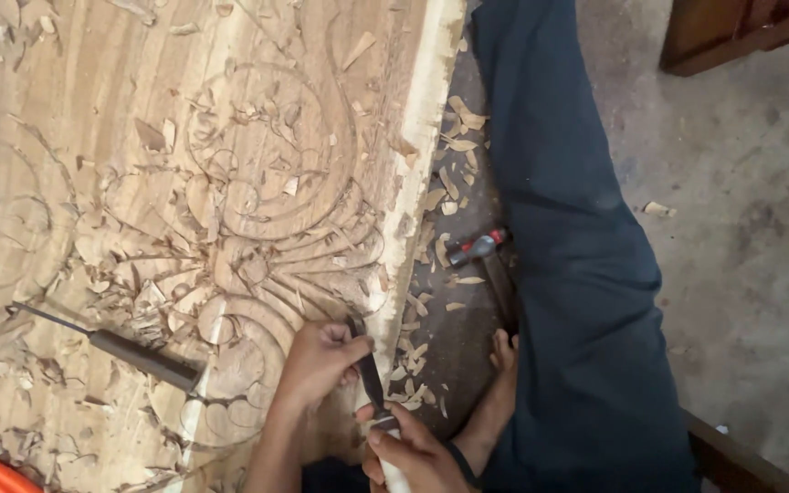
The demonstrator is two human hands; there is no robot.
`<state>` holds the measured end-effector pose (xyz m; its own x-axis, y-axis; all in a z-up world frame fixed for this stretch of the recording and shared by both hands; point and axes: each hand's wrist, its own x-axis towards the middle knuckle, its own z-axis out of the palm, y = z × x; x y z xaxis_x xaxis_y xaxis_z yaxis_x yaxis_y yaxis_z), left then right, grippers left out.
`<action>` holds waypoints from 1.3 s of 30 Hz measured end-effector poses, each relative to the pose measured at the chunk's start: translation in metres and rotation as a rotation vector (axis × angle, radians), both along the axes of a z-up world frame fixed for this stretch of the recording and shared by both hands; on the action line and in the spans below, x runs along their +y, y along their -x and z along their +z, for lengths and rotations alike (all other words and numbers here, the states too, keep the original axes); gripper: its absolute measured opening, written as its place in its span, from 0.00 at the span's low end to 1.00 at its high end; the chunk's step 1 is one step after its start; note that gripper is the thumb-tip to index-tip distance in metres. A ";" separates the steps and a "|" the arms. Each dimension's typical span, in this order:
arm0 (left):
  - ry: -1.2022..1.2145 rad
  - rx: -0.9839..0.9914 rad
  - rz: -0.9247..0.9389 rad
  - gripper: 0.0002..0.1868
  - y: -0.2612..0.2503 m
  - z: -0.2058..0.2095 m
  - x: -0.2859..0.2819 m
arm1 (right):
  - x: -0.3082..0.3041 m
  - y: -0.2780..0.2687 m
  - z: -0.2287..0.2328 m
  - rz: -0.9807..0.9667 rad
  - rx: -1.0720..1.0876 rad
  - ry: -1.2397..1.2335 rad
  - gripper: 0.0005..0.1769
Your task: The person carves patterns into a wooden board using chisels and strikes a chisel with a hammer.
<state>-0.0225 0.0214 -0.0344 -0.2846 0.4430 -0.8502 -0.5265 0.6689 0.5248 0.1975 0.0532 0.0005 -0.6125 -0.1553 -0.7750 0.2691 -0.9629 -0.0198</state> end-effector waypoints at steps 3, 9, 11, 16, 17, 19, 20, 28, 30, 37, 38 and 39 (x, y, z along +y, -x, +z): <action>0.023 -0.003 -0.005 0.12 0.001 0.003 0.005 | 0.013 0.009 0.008 0.013 0.014 0.053 0.21; 0.031 -0.052 0.058 0.11 0.000 -0.001 0.008 | 0.019 0.019 0.016 0.095 -0.004 0.008 0.21; 0.009 -0.001 0.076 0.13 -0.003 -0.009 0.004 | 0.016 0.021 0.014 0.056 0.048 0.010 0.19; -0.010 0.071 0.092 0.10 -0.003 -0.023 -0.001 | 0.002 0.046 0.026 -0.015 0.021 -0.005 0.17; -0.030 0.095 0.103 0.08 -0.003 -0.028 -0.002 | 0.000 0.058 0.034 -0.023 -0.080 -0.021 0.16; -0.045 0.123 0.113 0.06 0.002 -0.029 -0.002 | 0.009 0.092 0.065 -0.030 -0.179 0.025 0.14; -0.060 0.146 0.125 0.04 0.005 -0.028 -0.001 | 0.014 0.108 0.082 -0.035 -0.280 0.073 0.13; -0.326 0.061 0.473 0.04 0.021 0.026 -0.004 | -0.019 0.089 0.051 -0.002 0.243 -0.772 0.19; -0.402 0.064 0.582 0.03 0.020 0.040 -0.018 | -0.026 0.068 0.048 0.189 0.586 -1.295 0.24; -0.178 0.174 0.123 0.10 0.007 0.018 -0.010 | 0.007 0.013 0.013 0.165 0.082 -0.294 0.26; -0.124 0.137 0.042 0.12 0.000 0.012 -0.009 | 0.016 0.009 0.017 0.180 0.007 -0.236 0.25; -0.120 0.139 0.044 0.12 -0.001 0.006 -0.009 | 0.019 0.008 0.015 0.182 0.010 -0.232 0.25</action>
<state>-0.0211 0.0124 -0.0284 -0.4171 0.5233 -0.7431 -0.4703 0.5754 0.6692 0.1892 0.0722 0.0159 -0.5985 -0.0828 -0.7969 0.4356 -0.8684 -0.2370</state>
